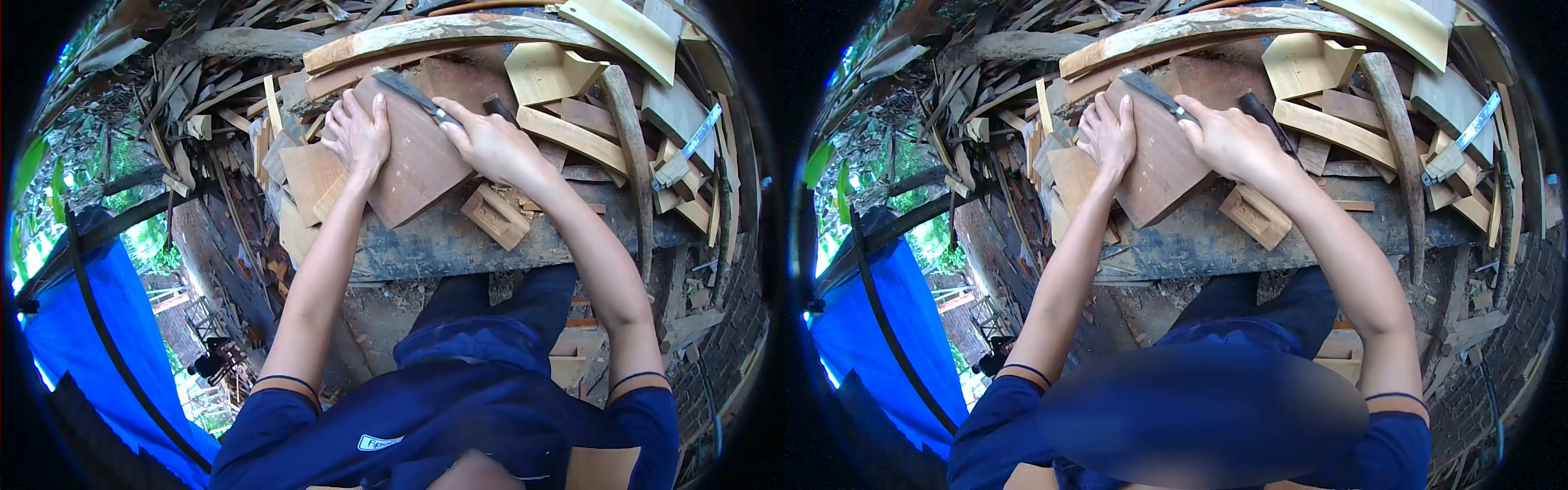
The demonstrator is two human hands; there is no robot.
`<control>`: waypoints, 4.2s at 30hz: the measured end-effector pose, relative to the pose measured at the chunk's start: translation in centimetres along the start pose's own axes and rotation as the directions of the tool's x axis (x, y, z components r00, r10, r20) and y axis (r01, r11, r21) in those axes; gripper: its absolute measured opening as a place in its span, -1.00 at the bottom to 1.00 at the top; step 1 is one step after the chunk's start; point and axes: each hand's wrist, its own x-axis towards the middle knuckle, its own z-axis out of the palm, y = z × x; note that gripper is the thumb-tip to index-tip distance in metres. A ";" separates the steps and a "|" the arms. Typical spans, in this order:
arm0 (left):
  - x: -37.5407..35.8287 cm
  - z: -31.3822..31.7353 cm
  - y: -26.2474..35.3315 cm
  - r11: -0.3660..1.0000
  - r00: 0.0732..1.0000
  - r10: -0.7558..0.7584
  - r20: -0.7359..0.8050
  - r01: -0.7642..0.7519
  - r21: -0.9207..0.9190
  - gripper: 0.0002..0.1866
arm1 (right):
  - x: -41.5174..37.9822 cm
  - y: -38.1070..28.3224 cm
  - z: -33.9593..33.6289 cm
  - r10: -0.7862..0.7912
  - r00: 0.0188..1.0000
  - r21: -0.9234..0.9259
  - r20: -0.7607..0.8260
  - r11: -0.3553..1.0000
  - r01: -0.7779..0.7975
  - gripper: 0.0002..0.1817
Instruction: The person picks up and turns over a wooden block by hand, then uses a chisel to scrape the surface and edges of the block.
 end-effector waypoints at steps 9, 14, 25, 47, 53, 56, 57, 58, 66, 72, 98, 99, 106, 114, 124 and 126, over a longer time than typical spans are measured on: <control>-0.5 0.2 -0.1 1.000 1.000 0.004 -0.011 -0.004 -0.012 -0.27 | 0.4 0.0 -0.2 -0.005 1.000 0.016 0.001 1.000 0.005 -0.45; -0.4 0.1 -0.1 1.000 1.000 0.002 -0.001 -0.002 0.007 -0.26 | 3.0 -1.3 -1.4 0.048 0.998 0.009 0.050 0.999 -0.048 -0.46; 1.5 0.7 -0.8 0.918 0.921 0.390 0.021 -0.387 -0.093 -0.39 | -12.9 3.9 2.3 0.047 0.999 0.346 -0.025 0.938 -0.036 -0.48; -4.7 -0.1 -3.0 0.986 0.998 0.068 0.018 -0.065 -0.152 -0.40 | -15.0 -1.4 3.5 0.025 0.955 -0.448 -0.296 0.879 -0.162 -0.54; -4.7 0.5 -3.0 0.962 0.984 0.116 -0.134 -0.145 -0.232 -0.42 | -12.4 -1.6 2.8 0.010 0.962 -0.418 -0.274 0.899 -0.129 -0.57; -4.7 0.5 -3.0 0.963 0.986 0.116 -0.120 -0.141 -0.227 -0.42 | -8.7 -1.2 3.4 -0.004 0.962 -0.392 -0.274 0.914 -0.108 -0.58; -4.7 0.2 -3.0 0.965 0.987 0.109 -0.120 -0.135 -0.226 -0.42 | -8.1 -1.3 3.4 0.019 0.968 -0.404 -0.252 0.906 -0.123 -0.57; -4.5 -0.1 -3.0 0.964 0.989 0.109 -0.095 -0.129 -0.234 -0.42 | -8.4 -1.4 3.1 0.037 0.971 -0.346 -0.234 0.931 -0.119 -0.56; -4.9 -0.3 -2.9 0.966 0.990 0.126 -0.069 -0.138 -0.218 -0.40 | -9.6 -0.8 2.8 0.011 0.968 -0.281 -0.250 0.956 -0.083 -0.61; -4.8 -0.1 -3.1 0.965 0.987 0.134 -0.085 -0.150 -0.217 -0.39 | -8.7 -1.7 1.6 0.051 0.981 -0.269 -0.186 0.958 -0.101 -0.58; -5.1 -0.7 -2.8 0.966 0.990 0.109 -0.088 -0.126 -0.227 -0.39 | -5.4 -0.4 0.4 -0.035 0.995 -0.006 -0.098 0.999 0.035 -0.58; -5.4 -0.6 -2.7 0.967 0.990 0.106 -0.092 -0.124 -0.224 -0.39 | -5.4 -0.1 0.5 -0.040 0.995 -0.006 -0.097 0.999 0.040 -0.58; -5.0 -0.3 -3.0 0.975 0.988 0.117 -0.100 -0.134 -0.179 -0.39 | -9.5 -1.0 -0.9 0.142 0.990 0.005 0.028 0.990 -0.142 -0.55; -4.9 -0.5 -2.9 0.980 0.991 0.115 -0.072 -0.125 -0.157 -0.38 | -8.8 0.9 -0.6 -0.002 0.999 0.062 -0.037 0.998 0.004 -0.55; -4.9 0.3 -3.4 0.976 0.982 0.150 -0.115 -0.166 -0.138 -0.39 | -9.0 2.1 0.7 0.046 0.998 0.217 -0.036 0.976 -0.037 -0.56; -4.5 0.4 -3.5 0.979 0.974 0.167 -0.153 -0.182 -0.094 -0.38 | -8.4 2.3 0.3 -0.009 0.999 0.182 -0.051 0.983 0.018 -0.56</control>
